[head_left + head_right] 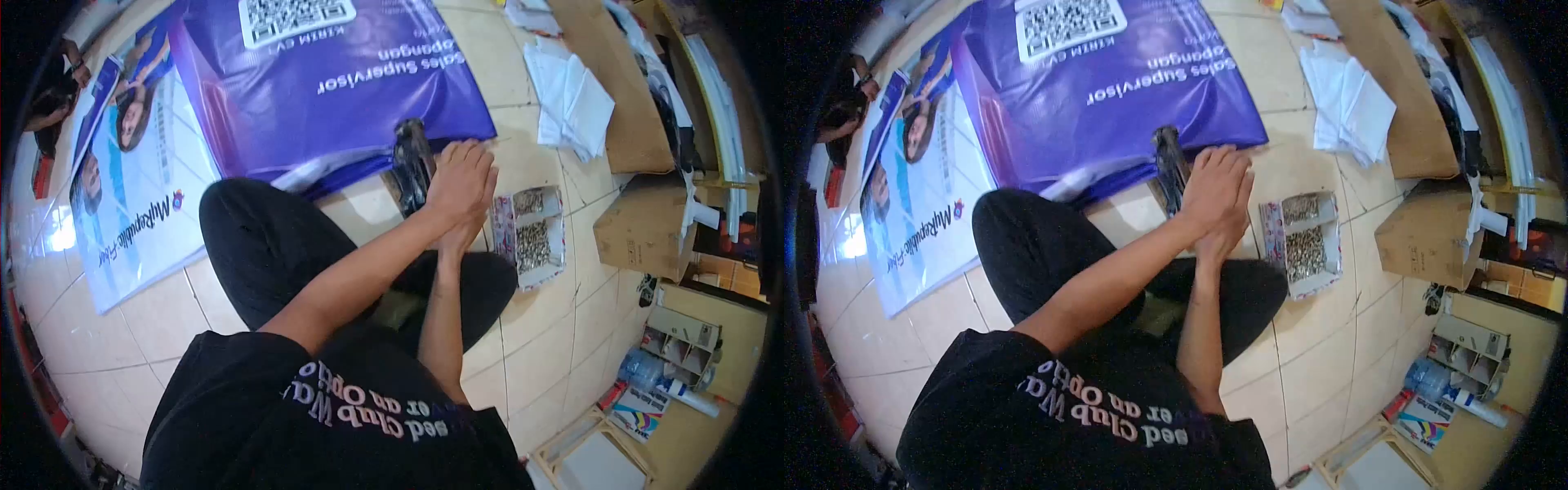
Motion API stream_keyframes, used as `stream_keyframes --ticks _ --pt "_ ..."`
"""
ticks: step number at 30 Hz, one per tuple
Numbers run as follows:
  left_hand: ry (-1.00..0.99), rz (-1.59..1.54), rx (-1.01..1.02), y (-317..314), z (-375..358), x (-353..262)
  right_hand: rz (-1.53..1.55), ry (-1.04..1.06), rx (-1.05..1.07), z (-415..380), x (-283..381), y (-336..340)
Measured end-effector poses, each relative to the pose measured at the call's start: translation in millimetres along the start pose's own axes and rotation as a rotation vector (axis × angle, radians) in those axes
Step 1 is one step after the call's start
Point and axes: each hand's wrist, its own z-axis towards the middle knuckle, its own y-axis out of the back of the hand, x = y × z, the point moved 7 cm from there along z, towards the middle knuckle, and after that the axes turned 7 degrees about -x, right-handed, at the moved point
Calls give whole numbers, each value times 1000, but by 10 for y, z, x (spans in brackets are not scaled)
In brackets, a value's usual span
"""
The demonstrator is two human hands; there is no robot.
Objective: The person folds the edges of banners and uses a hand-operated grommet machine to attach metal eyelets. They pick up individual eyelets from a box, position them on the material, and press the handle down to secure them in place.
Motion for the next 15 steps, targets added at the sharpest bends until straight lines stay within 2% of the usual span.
stream_keyframes --ticks 3,5,6,7,9,10,11,12,13,15 --pt "-38 35 93 57 20 -75 -9 -153 145 -37 237 60" --pt "-17 -288 63 171 19 -61 13 -156 190 77 325 38" --pt "-37 -400 -139 369 -19 -56 43 -253 210 51 216 23" --pt "-44 -392 -158 473 -84 17 69 -353 242 -1 82 -8" --pt "175 -333 -138 741 -277 366 116 -325 302 42 -27 35" --pt "181 -322 -150 886 -309 485 162 -357 448 54 -11 -5" --pt "360 -252 55 868 -348 715 208 -389 593 47 9 -64" --pt "543 -183 264 847 -456 915 418 -502 666 24 38 -119" --pt "555 -175 255 852 -559 1094 417 -528 790 38 61 -150" --pt "458 56 872 353 -1115 1520 459 -537 924 87 135 -166"
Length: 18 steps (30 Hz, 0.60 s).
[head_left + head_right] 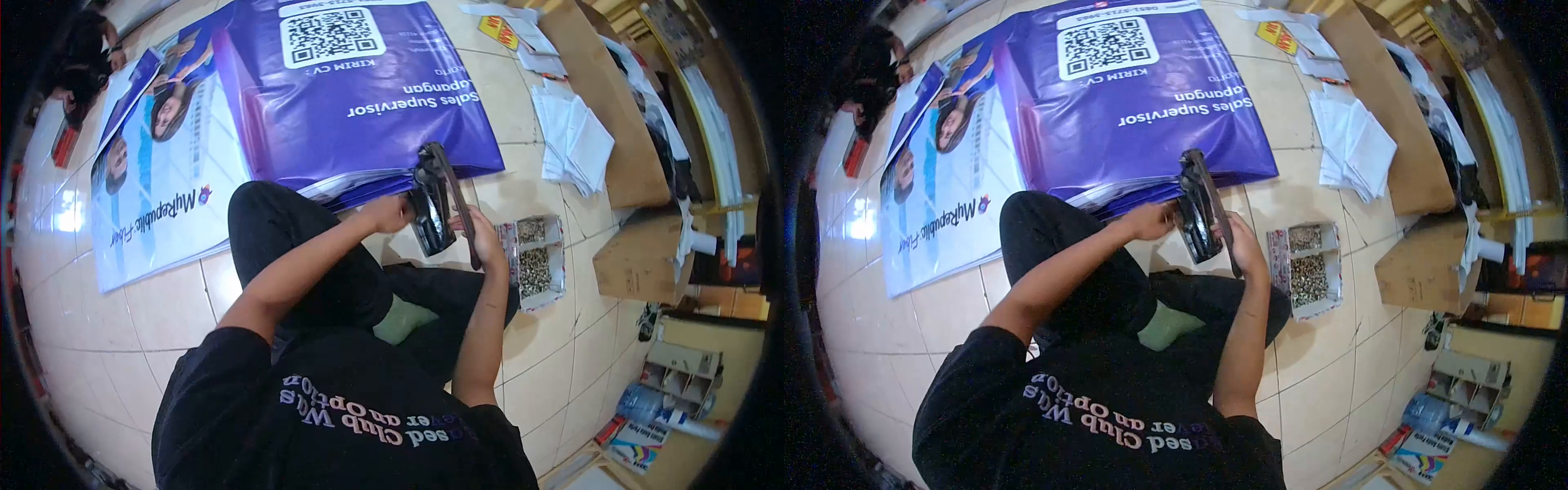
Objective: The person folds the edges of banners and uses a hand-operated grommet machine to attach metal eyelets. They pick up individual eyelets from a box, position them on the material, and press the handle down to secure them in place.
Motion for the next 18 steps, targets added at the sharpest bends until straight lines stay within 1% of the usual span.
stream_keyframes --ticks 1,2,3,4,5,6,7,8,9,10,11,12,13,14,15,16,18 --pt "13 -8 -20 -135 19 163 -56 -6 48 -42 159 -40" --pt "67 -7 -7 -333 -14 324 -67 -3 68 -57 235 -66" --pt "120 -8 11 -447 -38 435 -7 -13 37 -69 276 -53" --pt "128 -17 4 -522 44 482 55 -24 0 -61 287 -29" --pt "170 -107 -94 -530 154 468 100 -24 -32 8 174 14" --pt "207 -198 -189 -512 228 464 93 -27 -34 148 -100 29" --pt "113 -520 -256 -415 250 397 -148 64 -80 315 -410 64" --pt "111 -530 -253 -323 256 367 -391 156 -123 411 -546 49" --pt "135 -410 -237 -220 257 350 -608 364 -205 414 -391 -94" --pt "161 -288 -224 -165 255 358 -615 362 -200 468 -363 -235" --pt "44 -105 -358 -158 227 321 -662 211 -307 529 -406 -274" --pt "52 -108 -352 -207 191 318 -703 53 -414 528 -448 -272" --pt "33 -3 -442 -190 149 276 -699 42 -411 501 -412 -323" --pt "7 104 -532 -139 100 223 -708 88 -448 458 -306 -351" --pt "-31 110 -552 -99 89 199 -719 136 -486 425 -239 -354" --pt "-32 106 -545 -67 104 191 -721 128 -489 426 -255 -343" --pt "94 -120 -309 -46 115 175 -698 138 -467 433 -287 -327"
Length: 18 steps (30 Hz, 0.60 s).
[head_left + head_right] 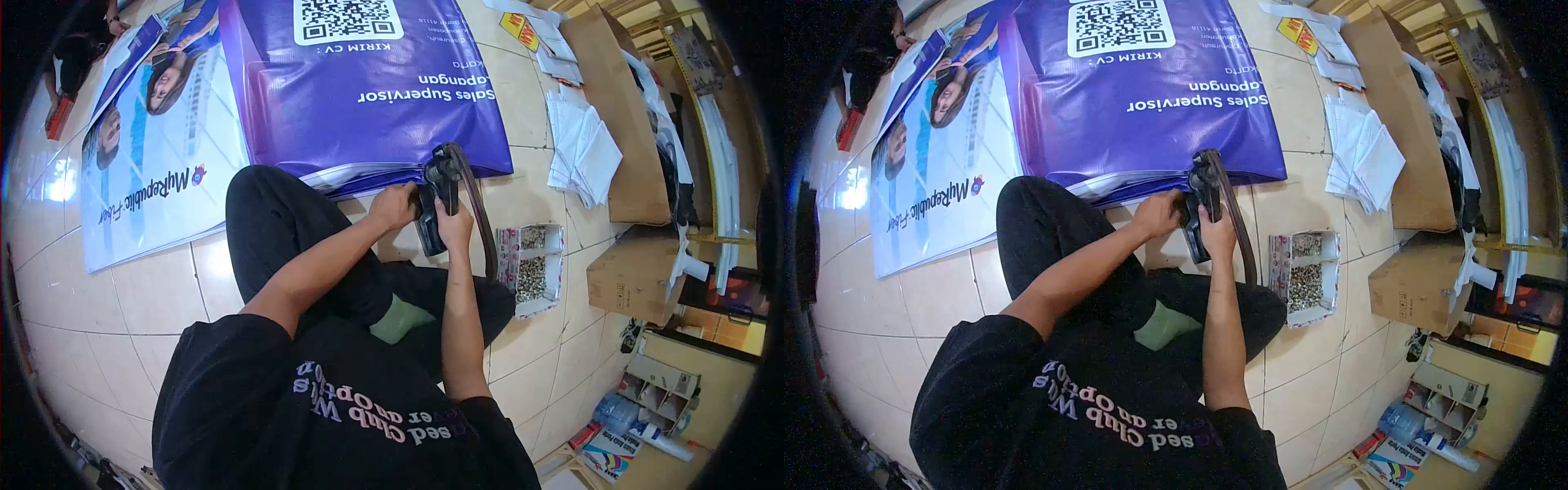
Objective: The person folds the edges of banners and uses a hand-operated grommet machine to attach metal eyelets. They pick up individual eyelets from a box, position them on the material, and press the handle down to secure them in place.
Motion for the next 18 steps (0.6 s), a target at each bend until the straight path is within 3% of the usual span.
stream_keyframes --ticks 5,7,9,10,12,14,16,18 --pt "10 70 -32 28 -93 -27 16 32 19 12 -20 -10" --pt "-10 200 112 -78 -143 -1 -10 13 77 49 -92 -13" --pt "-3 179 134 -192 -81 74 669 -31 445 106 -209 -192" --pt "-2 159 161 -255 -58 104 668 -35 446 224 -459 -283" --pt "0 164 177 -298 -26 111 959 -237 572 318 -600 -447" --pt "11 165 183 -317 16 127 950 -199 546 439 -835 -531" --pt "-20 116 175 -322 20 113 1181 -321 458 703 -1318 -825" --pt "-5 115 189 -330 30 122 1175 -326 469 679 -1179 -937"
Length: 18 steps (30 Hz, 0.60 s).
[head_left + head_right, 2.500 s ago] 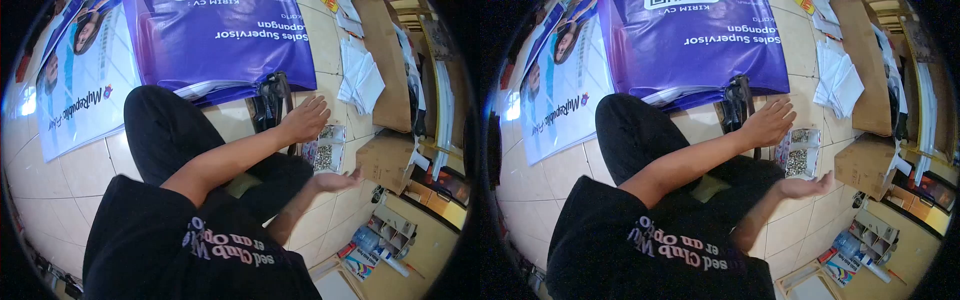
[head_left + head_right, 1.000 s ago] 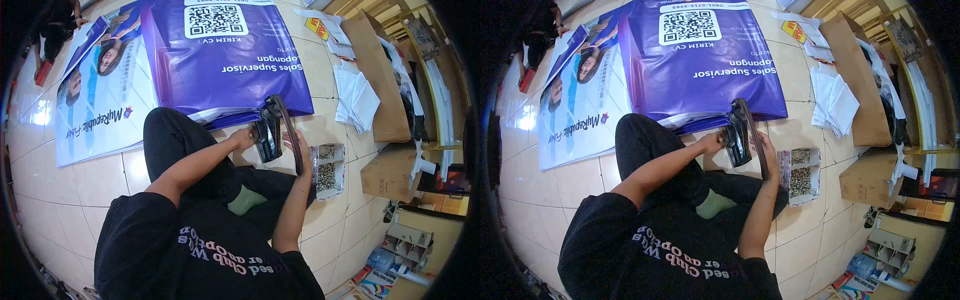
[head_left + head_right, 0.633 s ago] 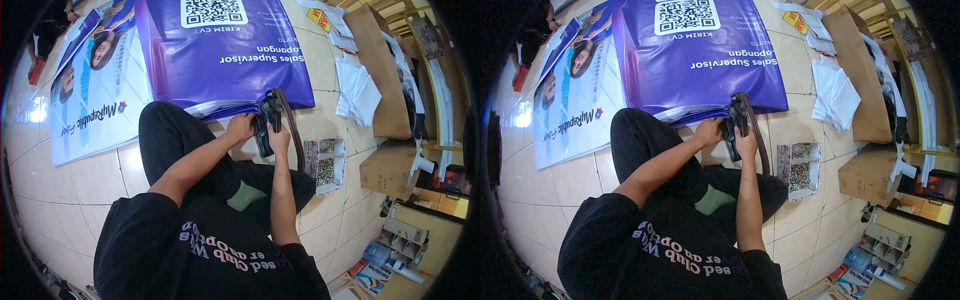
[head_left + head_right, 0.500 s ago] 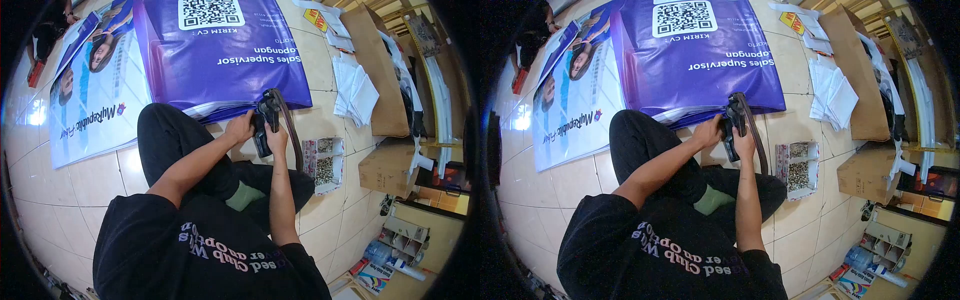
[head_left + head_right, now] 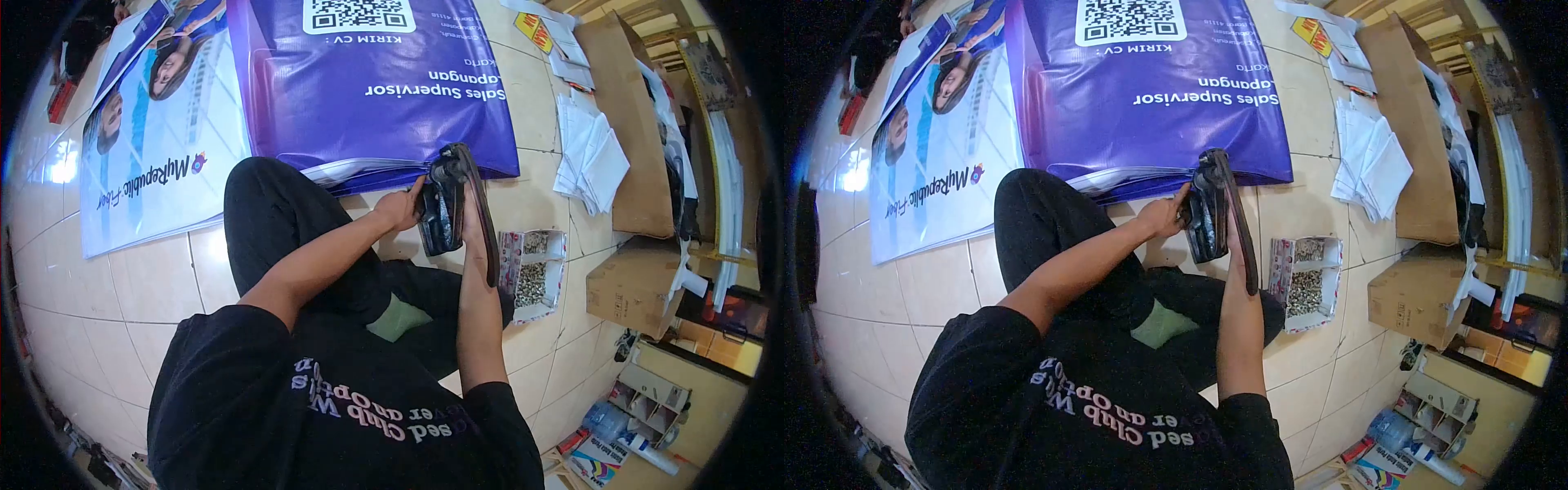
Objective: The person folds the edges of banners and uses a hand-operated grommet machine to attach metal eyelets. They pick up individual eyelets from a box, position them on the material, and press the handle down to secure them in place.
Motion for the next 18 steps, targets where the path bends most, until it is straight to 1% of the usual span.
stream_keyframes --ticks 5,7,8,9,10,11,13,14,16,18 --pt "4 31 20 42 -12 -15 -16 22 -19 -233 84 -59" --pt "55 85 94 -49 34 54 -31 42 -33 -439 175 -111" --pt "56 80 100 -44 17 40 -38 48 -40 -424 232 -157" --pt "42 67 81 9 -11 3 -44 55 -47 -543 244 -186" --pt "28 57 60 51 -24 -20 -49 64 -51 -367 279 -322" --pt "25 58 59 46 -33 -22 -54 78 -54 -434 336 -354" --pt "-20 41 -120 146 -37 -63 -67 112 -49 -430 426 -522" --pt "-17 40 -134 143 -26 -49 -77 126 -37 -487 502 -576" --pt "-78 83 -362 247 -70 -43 -89 143 -14 -763 606 -535" --pt "-70 62 -344 285 -74 -27 -72 139 -39 -975 616 -681"
